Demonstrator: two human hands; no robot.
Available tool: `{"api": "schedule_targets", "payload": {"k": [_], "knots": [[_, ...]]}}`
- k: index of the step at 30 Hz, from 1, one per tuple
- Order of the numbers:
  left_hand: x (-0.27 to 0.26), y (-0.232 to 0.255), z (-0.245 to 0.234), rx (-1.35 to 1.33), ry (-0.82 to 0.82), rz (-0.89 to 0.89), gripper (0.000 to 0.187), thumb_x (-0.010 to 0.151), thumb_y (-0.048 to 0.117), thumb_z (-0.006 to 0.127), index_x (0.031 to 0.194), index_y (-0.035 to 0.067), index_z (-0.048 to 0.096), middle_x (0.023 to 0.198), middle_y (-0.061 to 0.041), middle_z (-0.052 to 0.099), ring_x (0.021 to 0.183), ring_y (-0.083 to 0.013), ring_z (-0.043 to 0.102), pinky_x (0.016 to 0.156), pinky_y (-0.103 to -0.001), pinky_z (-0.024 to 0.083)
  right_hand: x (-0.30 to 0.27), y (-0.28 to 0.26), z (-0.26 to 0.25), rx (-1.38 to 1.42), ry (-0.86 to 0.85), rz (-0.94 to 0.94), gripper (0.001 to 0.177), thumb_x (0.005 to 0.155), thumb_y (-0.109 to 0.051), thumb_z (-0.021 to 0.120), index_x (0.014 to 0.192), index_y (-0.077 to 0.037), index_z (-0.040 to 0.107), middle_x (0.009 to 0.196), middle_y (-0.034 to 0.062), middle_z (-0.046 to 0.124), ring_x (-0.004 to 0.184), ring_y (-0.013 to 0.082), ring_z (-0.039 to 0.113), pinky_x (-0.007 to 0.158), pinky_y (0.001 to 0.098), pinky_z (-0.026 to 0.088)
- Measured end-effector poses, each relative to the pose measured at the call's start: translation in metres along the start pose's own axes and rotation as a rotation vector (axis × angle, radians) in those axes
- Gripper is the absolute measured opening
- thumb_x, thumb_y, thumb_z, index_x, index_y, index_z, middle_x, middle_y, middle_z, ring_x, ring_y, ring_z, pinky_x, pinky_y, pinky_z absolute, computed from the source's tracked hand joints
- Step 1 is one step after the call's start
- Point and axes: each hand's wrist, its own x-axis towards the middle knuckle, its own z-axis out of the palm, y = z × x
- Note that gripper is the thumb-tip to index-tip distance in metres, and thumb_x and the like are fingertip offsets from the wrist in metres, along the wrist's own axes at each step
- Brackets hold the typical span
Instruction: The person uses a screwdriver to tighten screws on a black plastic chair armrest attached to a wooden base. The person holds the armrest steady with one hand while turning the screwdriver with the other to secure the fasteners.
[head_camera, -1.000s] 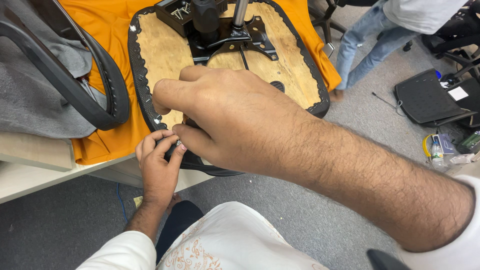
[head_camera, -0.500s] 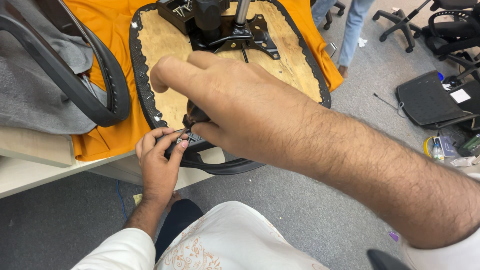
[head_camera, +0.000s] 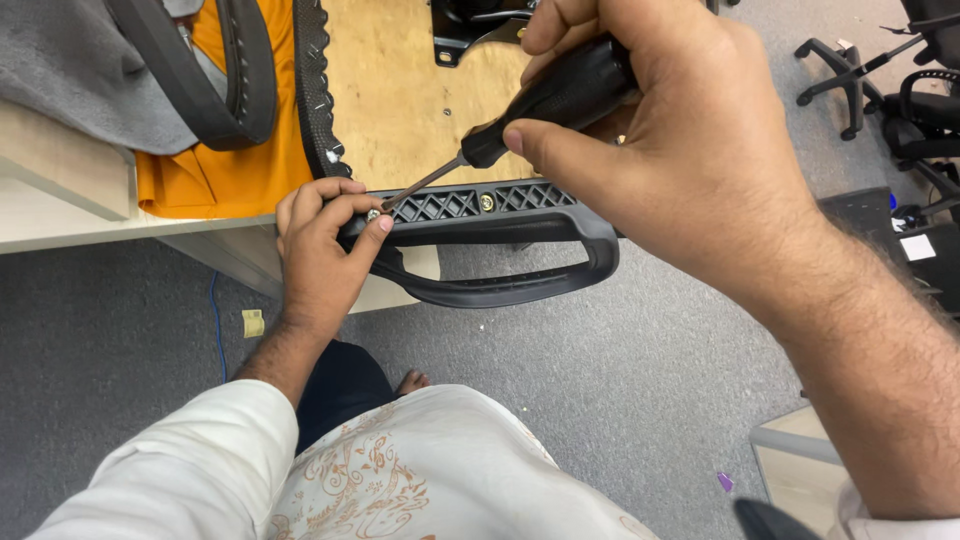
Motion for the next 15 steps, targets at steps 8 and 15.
{"api": "schedule_targets", "payload": {"k": [8,15], "knots": [[0.002,0.003,-0.001,0.036,-0.027,-0.029,0.018,0.093,0.030,0.081,0.106,0.017,0.078,0.126,0.001,0.061,0.131,-0.0260,0.045,0.115,-0.046,0.033,0.007,-0.001,0.007,0.032,-0.020,0.030,0.035,0.098,-0.004,0.083,0.116,-0.003,0.053,0.109,0.0081,0.069,0.103,0.0149,0.075,0.085,0.0264,0.066],[0.002,0.003,-0.001,0.035,-0.052,-0.049,0.016,0.093,0.029,0.080,0.105,0.018,0.079,0.126,0.001,0.059,0.133,-0.0258,0.042,0.116,-0.048,0.030,0.006,0.001,0.011,0.065,-0.023,0.010,0.032,0.098,-0.003,0.080,0.114,-0.004,0.053,0.108,0.0071,0.069,0.107,0.0160,0.075,0.090,0.0278,0.066]]}}
